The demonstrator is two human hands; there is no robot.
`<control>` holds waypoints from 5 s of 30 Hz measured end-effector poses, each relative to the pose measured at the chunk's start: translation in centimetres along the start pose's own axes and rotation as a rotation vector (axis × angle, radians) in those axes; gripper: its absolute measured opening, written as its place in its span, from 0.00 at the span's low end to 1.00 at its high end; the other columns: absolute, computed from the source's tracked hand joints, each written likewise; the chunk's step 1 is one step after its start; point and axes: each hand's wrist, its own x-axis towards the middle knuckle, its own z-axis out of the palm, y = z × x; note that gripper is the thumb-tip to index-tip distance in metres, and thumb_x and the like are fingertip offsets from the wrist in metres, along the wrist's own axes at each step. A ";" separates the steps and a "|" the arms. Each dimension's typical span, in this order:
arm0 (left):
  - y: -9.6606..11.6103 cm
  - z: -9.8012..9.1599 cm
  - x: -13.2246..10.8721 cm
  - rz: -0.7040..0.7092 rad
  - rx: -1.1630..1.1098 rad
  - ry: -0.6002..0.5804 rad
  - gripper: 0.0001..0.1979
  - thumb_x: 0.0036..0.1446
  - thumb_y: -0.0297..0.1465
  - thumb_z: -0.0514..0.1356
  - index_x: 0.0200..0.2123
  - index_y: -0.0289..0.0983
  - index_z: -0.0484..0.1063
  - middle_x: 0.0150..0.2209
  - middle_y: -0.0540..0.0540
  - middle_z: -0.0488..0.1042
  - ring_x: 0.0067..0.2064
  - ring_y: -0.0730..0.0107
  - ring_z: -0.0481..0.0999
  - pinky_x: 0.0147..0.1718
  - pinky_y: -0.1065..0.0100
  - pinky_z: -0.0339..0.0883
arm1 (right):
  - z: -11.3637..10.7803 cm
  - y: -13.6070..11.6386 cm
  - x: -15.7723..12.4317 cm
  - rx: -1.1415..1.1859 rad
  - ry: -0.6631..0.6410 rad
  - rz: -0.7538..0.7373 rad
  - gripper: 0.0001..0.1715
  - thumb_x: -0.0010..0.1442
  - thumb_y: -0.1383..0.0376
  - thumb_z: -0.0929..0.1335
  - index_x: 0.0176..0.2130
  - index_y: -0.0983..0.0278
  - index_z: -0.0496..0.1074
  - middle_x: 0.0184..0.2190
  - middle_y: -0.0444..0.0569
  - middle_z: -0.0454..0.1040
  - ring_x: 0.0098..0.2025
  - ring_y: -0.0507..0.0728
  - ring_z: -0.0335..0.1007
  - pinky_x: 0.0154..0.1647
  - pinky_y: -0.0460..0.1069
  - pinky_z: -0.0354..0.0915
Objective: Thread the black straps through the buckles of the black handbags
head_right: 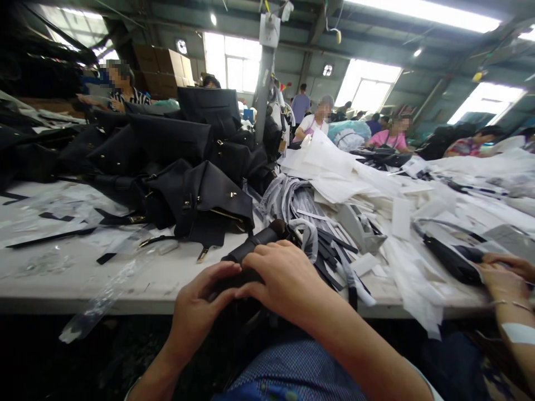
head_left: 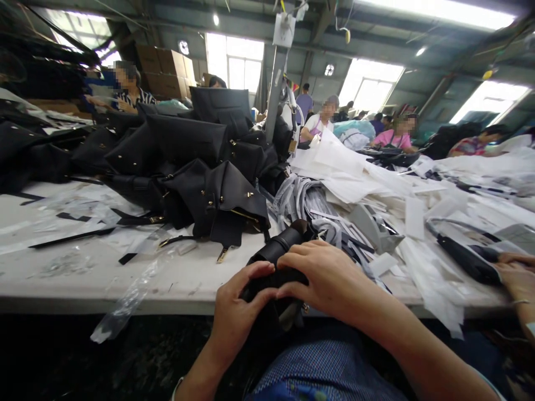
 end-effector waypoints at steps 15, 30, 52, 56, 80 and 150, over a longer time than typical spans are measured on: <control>-1.8 -5.0 -0.3 -0.229 -0.029 0.121 0.19 0.47 0.38 0.70 0.43 0.38 0.79 0.42 0.43 0.82 0.45 0.55 0.82 0.50 0.58 0.76 | 1.1 2.0 -0.7 -0.009 0.151 -0.074 0.12 0.53 0.64 0.75 0.40 0.59 0.76 0.31 0.45 0.79 0.37 0.58 0.75 0.62 0.60 0.55; -1.3 -7.2 0.0 -0.097 0.564 0.211 0.19 0.57 0.43 0.59 0.47 0.41 0.79 0.52 0.42 0.78 0.57 0.48 0.73 0.60 0.50 0.63 | 1.1 4.6 1.0 0.202 0.223 -0.124 0.28 0.52 0.68 0.77 0.51 0.55 0.73 0.38 0.44 0.79 0.45 0.60 0.74 0.50 0.54 0.65; 6.3 1.2 7.3 -0.171 -0.255 -0.548 0.19 0.63 0.41 0.61 0.51 0.37 0.76 0.41 0.43 0.79 0.38 0.69 0.74 0.39 0.72 0.66 | 4.5 4.2 -2.6 1.320 0.791 0.325 0.28 0.64 0.44 0.65 0.44 0.65 0.79 0.39 0.54 0.81 0.42 0.62 0.79 0.43 0.53 0.75; 6.1 1.7 7.9 -0.179 -0.313 -0.611 0.20 0.62 0.42 0.62 0.50 0.35 0.77 0.39 0.43 0.78 0.38 0.69 0.73 0.38 0.71 0.65 | 3.4 4.1 -2.1 1.429 0.814 0.330 0.27 0.60 0.45 0.69 0.43 0.65 0.80 0.37 0.52 0.81 0.40 0.61 0.79 0.44 0.52 0.74; 6.2 3.8 7.4 -0.243 -0.287 -0.519 0.14 0.56 0.39 0.67 0.32 0.34 0.71 0.29 0.50 0.72 0.29 0.76 0.68 0.30 0.74 0.61 | 3.0 3.5 -1.7 1.995 0.849 0.363 0.23 0.58 0.50 0.72 0.41 0.68 0.79 0.38 0.54 0.82 0.43 0.59 0.80 0.51 0.52 0.71; 5.0 -0.7 7.2 -0.199 -0.238 -0.349 0.32 0.65 0.51 0.53 0.64 0.38 0.62 0.52 0.38 0.78 0.52 0.57 0.77 0.54 0.59 0.66 | 11.3 0.3 -4.3 0.550 0.668 -0.075 0.05 0.61 0.60 0.73 0.38 0.58 0.77 0.34 0.42 0.81 0.46 0.56 0.75 0.70 0.63 0.36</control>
